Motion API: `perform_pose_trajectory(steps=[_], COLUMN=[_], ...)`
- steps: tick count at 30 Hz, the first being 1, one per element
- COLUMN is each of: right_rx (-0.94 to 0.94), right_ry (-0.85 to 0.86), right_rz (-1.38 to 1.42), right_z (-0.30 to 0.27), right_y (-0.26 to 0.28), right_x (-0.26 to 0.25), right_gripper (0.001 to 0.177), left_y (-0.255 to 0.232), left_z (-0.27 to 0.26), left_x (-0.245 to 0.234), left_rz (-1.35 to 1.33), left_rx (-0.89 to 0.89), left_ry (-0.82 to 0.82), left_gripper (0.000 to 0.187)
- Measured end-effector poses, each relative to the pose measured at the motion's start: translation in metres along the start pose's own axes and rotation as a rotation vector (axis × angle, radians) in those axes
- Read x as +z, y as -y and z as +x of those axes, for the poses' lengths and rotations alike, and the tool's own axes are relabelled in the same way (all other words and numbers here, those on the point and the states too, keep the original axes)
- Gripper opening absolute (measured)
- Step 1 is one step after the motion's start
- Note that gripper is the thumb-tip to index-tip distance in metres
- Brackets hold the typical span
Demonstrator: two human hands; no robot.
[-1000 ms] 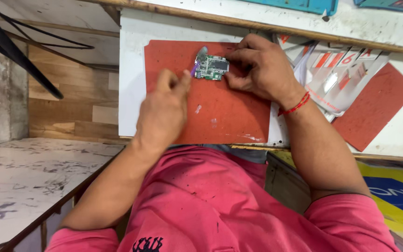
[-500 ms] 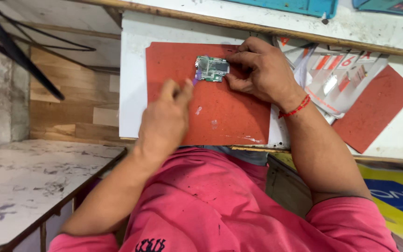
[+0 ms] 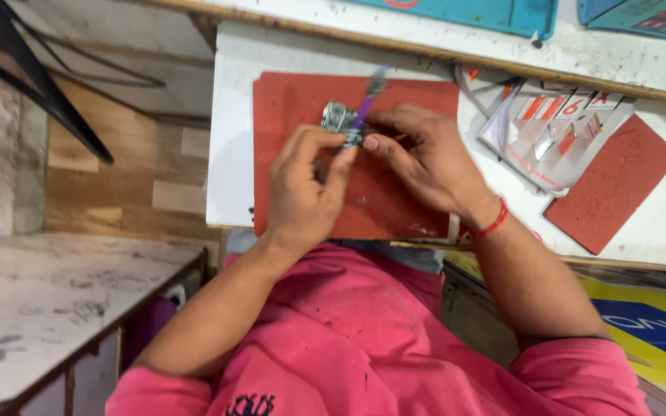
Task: The person uses a purple-handled tool to scrape and clean the surface of a small green circuit board. The board is held steady on a red mat while the person repeatedly scrapes various components and traces. The person occasionally rotates the board to access different areas.
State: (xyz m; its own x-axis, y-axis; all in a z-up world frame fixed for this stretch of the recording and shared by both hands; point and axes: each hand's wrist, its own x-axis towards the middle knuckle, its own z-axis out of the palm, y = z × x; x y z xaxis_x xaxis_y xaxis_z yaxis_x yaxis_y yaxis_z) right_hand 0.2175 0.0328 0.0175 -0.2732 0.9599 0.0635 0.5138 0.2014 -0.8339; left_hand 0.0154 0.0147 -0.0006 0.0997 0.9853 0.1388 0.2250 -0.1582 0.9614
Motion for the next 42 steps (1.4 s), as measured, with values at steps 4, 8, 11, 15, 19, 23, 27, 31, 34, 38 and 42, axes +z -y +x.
perform_pose_trajectory(steps=[4, 8, 11, 15, 19, 23, 27, 31, 34, 38, 42], right_rx=[0.288, 0.312, 0.415, 0.451, 0.534, 0.489, 0.094, -0.021, 0.136, 0.092, 0.111], right_ry=[-0.186, -0.543, -0.314, -0.148, -0.127, -0.092, -0.073, 0.099, 0.172, 0.08, 0.142], right_rz=[0.459, 0.888, 0.857, 0.571, 0.32, 0.111, -0.3, -0.53, -0.628, -0.635, -0.688], right_z=[-0.034, -0.038, -0.048, -0.034, -0.023, -0.02, -0.014, -0.014, -0.006, 0.001, -0.005], right_y=[0.014, -0.001, 0.003, 0.009, 0.01, 0.009, 0.004, 0.002, 0.008, 0.011, 0.008], right_x=[0.043, 0.043, 0.02, 0.008, 0.011, 0.019, 0.028, 0.041, 0.046, 0.039, 0.045], right_gripper=[0.028, 0.022, 0.032, 0.037, 0.048, 0.051, 0.051, 0.068, 0.067, 0.066, 0.067], left_y=[0.001, 0.009, 0.018, 0.018, 0.028, 0.034, 0.032, 0.04, 0.044, 0.046, 0.046], left_z=[-0.022, -0.011, 0.035, 0.078, 0.082, 0.068, 0.047, 0.039, 0.04, 0.041, 0.041], left_x=[0.022, 0.003, -0.024, -0.049, -0.053, -0.046, -0.034, -0.037, -0.035, -0.035, -0.038], left_rz=[-0.064, 0.111, 0.425, 0.541, 0.491, 0.585, 0.606, 0.54, 0.503, 0.475, 0.486], left_rx=[0.167, 0.44, 0.54, 0.443, 0.473, 0.561, 0.443, 0.42, 0.347, 0.314, 0.326], left_ry=[0.0, 0.148, 0.189, 0.39, 0.425, 0.242, 0.151, 0.099, 0.095, 0.09, 0.098], left_gripper=[0.012, 0.024, 0.043, 0.055, 0.052, 0.052, 0.057, 0.052, 0.047, 0.048, 0.047])
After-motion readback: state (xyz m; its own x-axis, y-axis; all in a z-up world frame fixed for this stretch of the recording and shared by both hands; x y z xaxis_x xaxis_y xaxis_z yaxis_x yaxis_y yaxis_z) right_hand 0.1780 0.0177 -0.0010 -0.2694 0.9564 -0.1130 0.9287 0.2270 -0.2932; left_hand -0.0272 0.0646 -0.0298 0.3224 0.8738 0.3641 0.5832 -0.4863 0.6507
